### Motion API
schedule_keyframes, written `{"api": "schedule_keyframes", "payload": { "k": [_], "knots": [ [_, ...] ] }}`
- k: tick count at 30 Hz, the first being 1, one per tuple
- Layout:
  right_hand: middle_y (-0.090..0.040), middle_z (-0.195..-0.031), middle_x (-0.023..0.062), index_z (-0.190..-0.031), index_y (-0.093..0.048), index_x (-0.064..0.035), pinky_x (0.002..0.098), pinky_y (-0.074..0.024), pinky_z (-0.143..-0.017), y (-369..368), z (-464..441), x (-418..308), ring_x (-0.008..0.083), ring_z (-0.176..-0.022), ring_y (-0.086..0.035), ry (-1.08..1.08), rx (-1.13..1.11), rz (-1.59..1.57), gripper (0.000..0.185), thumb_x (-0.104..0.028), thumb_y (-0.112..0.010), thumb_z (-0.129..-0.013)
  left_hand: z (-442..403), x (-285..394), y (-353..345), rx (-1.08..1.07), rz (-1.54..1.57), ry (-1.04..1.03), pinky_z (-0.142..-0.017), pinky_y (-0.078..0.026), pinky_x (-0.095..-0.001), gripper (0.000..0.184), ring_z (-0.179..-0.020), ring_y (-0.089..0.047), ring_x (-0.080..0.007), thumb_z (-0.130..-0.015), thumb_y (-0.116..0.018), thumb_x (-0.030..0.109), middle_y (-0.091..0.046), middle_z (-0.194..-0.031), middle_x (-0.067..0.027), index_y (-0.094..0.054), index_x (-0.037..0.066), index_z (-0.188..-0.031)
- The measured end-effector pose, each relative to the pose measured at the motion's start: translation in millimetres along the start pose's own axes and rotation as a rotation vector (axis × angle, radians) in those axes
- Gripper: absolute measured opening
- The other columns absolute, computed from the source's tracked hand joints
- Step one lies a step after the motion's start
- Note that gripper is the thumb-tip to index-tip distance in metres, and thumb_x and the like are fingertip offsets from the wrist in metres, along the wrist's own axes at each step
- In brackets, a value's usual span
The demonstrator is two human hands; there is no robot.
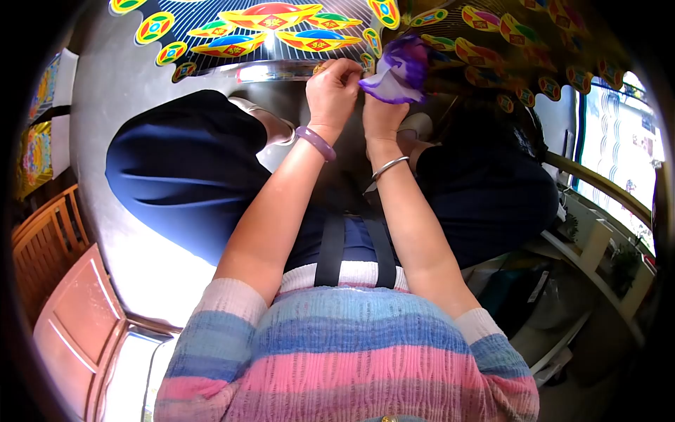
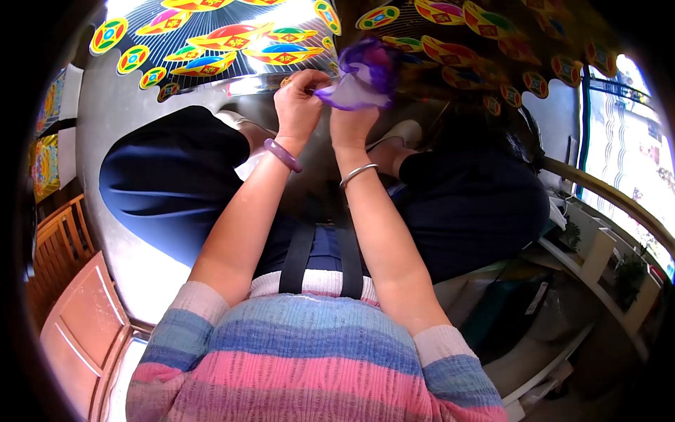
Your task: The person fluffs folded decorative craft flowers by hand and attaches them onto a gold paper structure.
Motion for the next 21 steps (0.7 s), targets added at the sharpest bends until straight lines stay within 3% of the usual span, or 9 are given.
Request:
{"api": "schedule_keyframes", "payload": {
  "k": [1,2,5,6,9,10,11,16,21],
  "knots": [
    [-0.063,-0.075,0.0116,-0.082,-0.062,-0.0033,0.0373,-0.0455,-0.062,-1,-1,3,0.0308,-0.071,-0.060,-0.009,-0.011,0.049,0.015,-0.018,-0.063,-0.080,0,1,1,0.012,0.008,0.006,-0.056,-0.048,-0.0300,0.005,-0.058,-0.061,-0.0217,-0.070,-0.065,0.005,-0.060,-0.067,-0.0084,-0.065,0.006,-0.075],
    [-0.065,-0.077,0.0100,-0.084,-0.063,-0.0011,0.0332,-0.0483,-0.063,-2,1,5,0.0247,-0.069,-0.062,0.045,-0.007,0.087,0.013,-0.013,-0.065,-0.081,0,1,2,0.024,0.017,0.011,-0.056,-0.048,-0.0300,0.005,-0.058,-0.061,-0.0218,-0.070,-0.065,0.005,-0.060,-0.066,-0.0083,-0.065,0.006,-0.075],
    [-0.066,-0.083,0.0073,-0.088,-0.062,0.0029,0.0293,-0.0513,-0.066,-12,10,34,0.0169,-0.071,-0.063,-0.222,0.028,-0.377,0.013,-0.008,-0.065,-0.082,2,-5,1,0.051,0.117,0.102,-0.056,-0.048,-0.0285,0.004,-0.059,-0.062,-0.0190,-0.071,-0.066,0.005,-0.062,-0.068,-0.0079,-0.065,0.006,-0.075],
    [-0.064,-0.087,0.0068,-0.091,-0.062,0.0062,0.0273,-0.0535,-0.069,-14,11,36,0.0133,-0.075,-0.062,-0.270,-0.033,-0.405,0.013,-0.005,-0.062,-0.085,3,-10,-1,0.058,0.164,0.145,-0.057,-0.048,-0.0277,0.003,-0.059,-0.062,-0.0175,-0.072,-0.066,0.006,-0.063,-0.070,-0.0078,-0.065,0.005,-0.075],
    [-0.064,-0.088,0.0085,-0.093,-0.061,0.0064,0.0276,-0.0542,-0.070,-20,18,46,0.0149,-0.073,-0.062,-0.503,0.009,-0.737,0.012,-0.003,-0.060,-0.085,11,-30,-14,0.030,0.496,0.358,-0.060,-0.049,-0.0244,0.005,-0.064,-0.063,-0.0129,-0.077,-0.064,0.001,-0.066,-0.075,-0.0073,-0.065,0.000,-0.081],
    [-0.065,-0.083,0.0044,-0.083,-0.061,0.0040,0.0278,-0.0487,-0.067,-21,20,49,0.0124,-0.076,-0.061,-0.565,0.046,-0.820,0.009,-0.003,-0.065,-0.080,15,-36,-21,0.020,0.661,0.440,-0.062,-0.050,-0.0240,0.006,-0.067,-0.063,-0.0129,-0.078,-0.063,0.000,-0.066,-0.076,-0.0066,-0.065,0.000,-0.084],
    [-0.065,-0.085,0.0062,-0.087,-0.061,0.0046,0.0279,-0.0507,-0.068,-22,20,50,0.0136,-0.075,-0.062,-0.538,0.030,-0.785,0.009,-0.003,-0.063,-0.082,19,-40,-28,0.009,0.826,0.521,-0.064,-0.050,-0.0236,0.007,-0.069,-0.063,-0.0130,-0.079,-0.063,-0.001,-0.066,-0.078,-0.0058,-0.064,-0.001,-0.086],
    [-0.064,-0.089,0.0101,-0.096,-0.060,0.0058,0.0284,-0.0543,-0.070,-26,20,52,0.0165,-0.074,-0.063,-0.511,-0.022,-0.758,0.013,-0.004,-0.057,-0.087,23,-40,-31,0.039,0.969,0.657,-0.064,-0.049,-0.0232,0.009,-0.071,-0.062,-0.0133,-0.079,-0.063,-0.003,-0.066,-0.081,-0.0068,-0.064,-0.001,-0.088],
    [-0.064,-0.091,0.0088,-0.098,-0.060,0.0036,0.0269,-0.0505,-0.075,-33,29,53,0.0148,-0.080,-0.061,-0.696,-0.073,-0.901,0.019,-0.012,-0.057,-0.089,23,-41,-30,0.087,0.978,0.692,-0.054,-0.048,-0.0231,0.007,-0.062,-0.059,-0.0122,-0.078,-0.063,-0.004,-0.064,-0.074,-0.0069,-0.063,-0.002,-0.085]
  ]
}}
Point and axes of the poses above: each hand's wrist, its own z-axis away from the middle knuckle, its own y-axis out of the back of the hand, x = y × z, the point moved 8 cm from there along -z, towards the middle knuckle
